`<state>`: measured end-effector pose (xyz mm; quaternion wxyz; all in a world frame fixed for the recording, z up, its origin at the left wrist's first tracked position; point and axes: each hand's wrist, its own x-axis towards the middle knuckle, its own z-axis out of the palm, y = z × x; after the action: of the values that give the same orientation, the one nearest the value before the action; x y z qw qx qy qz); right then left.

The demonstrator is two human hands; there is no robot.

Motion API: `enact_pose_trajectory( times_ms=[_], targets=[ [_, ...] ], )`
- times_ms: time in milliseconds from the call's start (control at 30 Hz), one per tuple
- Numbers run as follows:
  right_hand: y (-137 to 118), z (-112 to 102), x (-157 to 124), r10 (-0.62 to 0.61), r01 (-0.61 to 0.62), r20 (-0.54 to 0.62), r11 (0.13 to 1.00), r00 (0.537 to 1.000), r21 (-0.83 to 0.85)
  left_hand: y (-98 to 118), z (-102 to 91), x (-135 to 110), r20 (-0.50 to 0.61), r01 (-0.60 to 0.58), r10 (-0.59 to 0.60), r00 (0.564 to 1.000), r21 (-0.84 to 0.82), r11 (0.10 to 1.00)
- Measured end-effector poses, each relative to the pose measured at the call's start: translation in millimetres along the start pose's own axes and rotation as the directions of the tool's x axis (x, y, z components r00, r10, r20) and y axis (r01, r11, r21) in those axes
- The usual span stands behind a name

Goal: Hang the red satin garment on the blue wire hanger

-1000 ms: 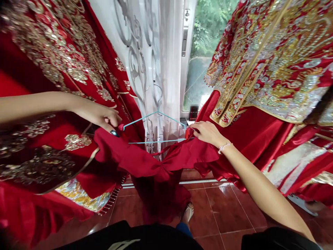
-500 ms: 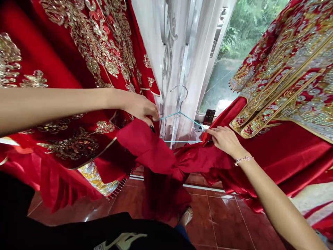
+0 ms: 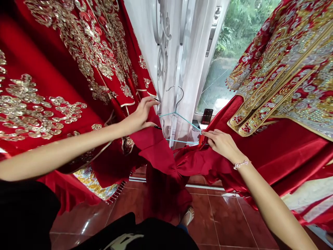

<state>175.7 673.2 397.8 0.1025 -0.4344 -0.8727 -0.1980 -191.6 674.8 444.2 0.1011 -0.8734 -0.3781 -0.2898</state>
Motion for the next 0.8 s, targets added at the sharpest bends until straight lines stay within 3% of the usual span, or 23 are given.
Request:
enact_pose_trajectory(
  times_ms=[67, 133, 200, 333, 467, 533, 667, 800],
  targets=[
    [-7, 0, -4, 0.014, -0.014, 0.015, 1.0, 1.0, 0.003, 26, 22.4, -22, -0.083, -0.016, 0.016, 0.996, -0.01, 1.0],
    [-17, -2, -8, 0.051, -0.052, 0.024, 0.999, 0.998, 0.013, 59, 50.6, -36, -0.008, -0.08, 0.08, 0.997, -0.102, 0.992],
    [-26, -5, -14, 0.092, -0.093, 0.032, 0.994, 0.995, 0.047, 87, 80.4, -37, 0.069, -0.025, 0.043, 0.997, -0.233, 0.972],
    [-36, -10, -25, 0.155, -0.155, 0.017, 0.968, 0.988, 0.199, 112, 125.5, 0, 0.081, 0.243, -0.238, 0.968, -0.539, 0.806],
    [-29, -9, -37, 0.176, -0.154, -0.039, 0.931, 0.984, 0.33, 125, 144.7, 38, 0.106, 0.236, -0.249, 0.963, -0.78, 0.58],
    [-21, -10, -41, 0.179, -0.15, -0.046, 0.918, 0.983, 0.368, 132, 149.9, 44, 0.118, 0.245, -0.258, 0.959, -0.804, 0.541],
    [-6, -22, -30, 0.188, -0.168, -0.02, 0.917, 0.982, 0.361, 139, 160.6, 43, 0.053, 0.237, -0.294, 0.954, -0.734, 0.636],
    [5, -36, 1, 0.198, -0.201, 0.033, 0.956, 0.98, 0.216, 137, 168.4, 45, 0.06, 0.251, -0.269, 0.961, -0.597, 0.762]
  ],
)
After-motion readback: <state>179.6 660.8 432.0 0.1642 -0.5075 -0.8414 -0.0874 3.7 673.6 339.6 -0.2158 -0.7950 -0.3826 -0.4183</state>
